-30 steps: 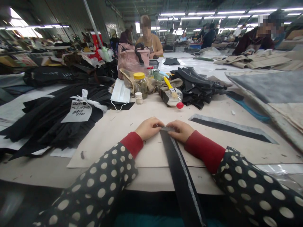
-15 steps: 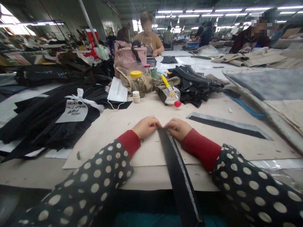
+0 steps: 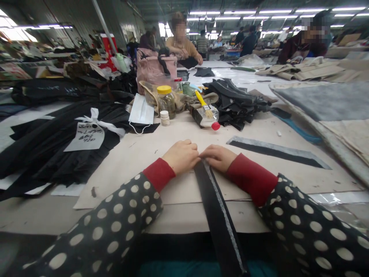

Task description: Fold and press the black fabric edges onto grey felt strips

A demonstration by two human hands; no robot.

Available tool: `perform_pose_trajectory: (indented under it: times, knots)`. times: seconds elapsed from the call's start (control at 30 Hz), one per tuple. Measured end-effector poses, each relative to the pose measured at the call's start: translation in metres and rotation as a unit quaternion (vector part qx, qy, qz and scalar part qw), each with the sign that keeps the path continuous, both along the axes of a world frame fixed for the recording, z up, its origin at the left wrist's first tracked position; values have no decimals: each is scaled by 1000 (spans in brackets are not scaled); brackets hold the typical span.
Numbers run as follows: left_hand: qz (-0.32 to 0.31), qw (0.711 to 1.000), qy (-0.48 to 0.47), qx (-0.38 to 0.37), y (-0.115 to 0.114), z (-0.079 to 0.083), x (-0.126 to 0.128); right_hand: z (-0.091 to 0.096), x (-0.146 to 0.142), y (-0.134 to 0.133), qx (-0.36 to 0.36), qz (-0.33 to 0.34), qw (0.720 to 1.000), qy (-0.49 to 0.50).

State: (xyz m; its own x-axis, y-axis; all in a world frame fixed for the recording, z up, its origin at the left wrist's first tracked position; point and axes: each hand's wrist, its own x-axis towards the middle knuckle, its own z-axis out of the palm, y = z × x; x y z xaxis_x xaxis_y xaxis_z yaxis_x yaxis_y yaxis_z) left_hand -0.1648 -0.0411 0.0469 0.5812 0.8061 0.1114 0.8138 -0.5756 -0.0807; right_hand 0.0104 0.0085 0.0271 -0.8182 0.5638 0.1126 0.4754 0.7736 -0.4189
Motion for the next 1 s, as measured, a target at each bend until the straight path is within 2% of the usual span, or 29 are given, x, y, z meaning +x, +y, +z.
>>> perform_pose_trajectory:
  times: [0.13, 0.27, 0.67, 0.83, 1.0]
  knots:
    - [36, 999, 2, 23, -3, -6, 13, -4, 16, 7, -104, -102, 987, 60]
    - [69, 997, -31, 18, -3, -13, 14, -5, 22, 6, -124, -126, 981, 78]
    - [29, 982, -181, -37, 3, -23, 9, -9, 14, 4, -79, -120, 986, 90]
    - [22, 986, -160, -32, 2, -23, 8, -10, 15, 5, -40, -81, 993, 71]
    - [13, 994, -111, -20, 1, -21, 8, -10, 16, 4, 61, -37, 997, 24]
